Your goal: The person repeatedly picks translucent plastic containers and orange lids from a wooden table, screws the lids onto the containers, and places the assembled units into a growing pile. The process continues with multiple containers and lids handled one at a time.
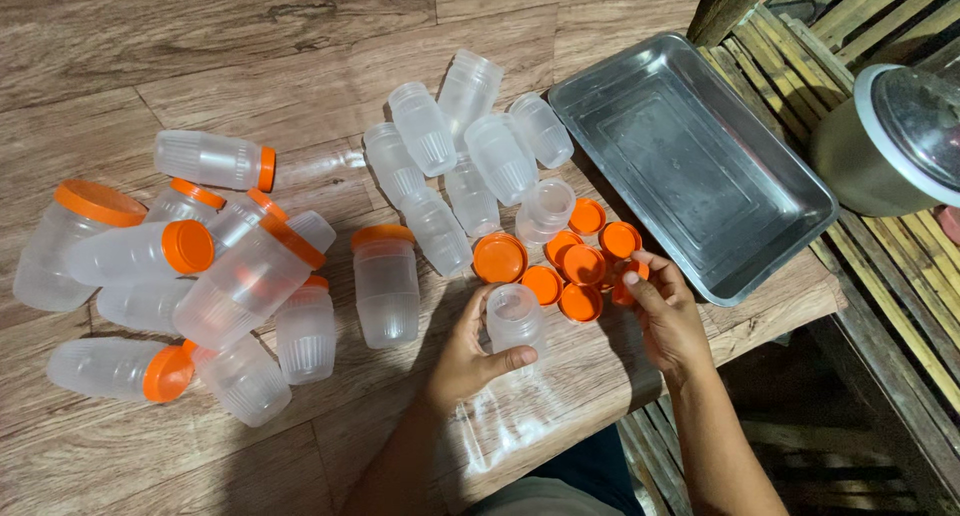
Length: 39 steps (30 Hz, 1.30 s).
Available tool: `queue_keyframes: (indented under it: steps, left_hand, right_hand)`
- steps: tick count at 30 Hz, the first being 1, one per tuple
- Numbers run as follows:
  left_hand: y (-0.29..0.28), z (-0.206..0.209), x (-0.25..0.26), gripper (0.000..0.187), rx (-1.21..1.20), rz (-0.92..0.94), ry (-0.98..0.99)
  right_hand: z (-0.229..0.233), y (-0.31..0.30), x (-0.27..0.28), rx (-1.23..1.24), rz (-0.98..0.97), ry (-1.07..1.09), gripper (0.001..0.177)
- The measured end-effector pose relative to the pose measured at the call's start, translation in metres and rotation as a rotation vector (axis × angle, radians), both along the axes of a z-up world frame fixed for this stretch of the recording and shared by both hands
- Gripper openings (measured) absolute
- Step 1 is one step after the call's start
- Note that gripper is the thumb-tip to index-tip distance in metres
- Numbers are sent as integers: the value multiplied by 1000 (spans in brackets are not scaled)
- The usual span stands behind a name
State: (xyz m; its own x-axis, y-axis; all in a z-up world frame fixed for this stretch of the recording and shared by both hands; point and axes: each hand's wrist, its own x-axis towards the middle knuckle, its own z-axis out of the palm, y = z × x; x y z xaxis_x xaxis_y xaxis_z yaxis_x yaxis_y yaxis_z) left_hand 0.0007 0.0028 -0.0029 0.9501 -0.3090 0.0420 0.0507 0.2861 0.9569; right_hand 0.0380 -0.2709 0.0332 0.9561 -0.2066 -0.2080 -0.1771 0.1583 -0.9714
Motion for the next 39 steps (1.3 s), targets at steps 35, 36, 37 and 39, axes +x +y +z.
queue_keyframes:
  steps: [35,36,37,39]
  left_hand:
    - [-1,8,-2,108,122,-87,13]
    - [-1,7,-1,111,130,-74,1]
    - [-1,6,-1,110,134,-66,-5]
    - [-1,3,-2,110,142,-50,-18]
  right_hand:
    - [-40,24,-16,-1186,-48,-366,40]
    - [-41,23,-16,-1189,-49,-354,42]
    - [-42,22,-16,-1192,-49,-340,43]
    - [-44,22,-17,-1162,-84,-338,39]
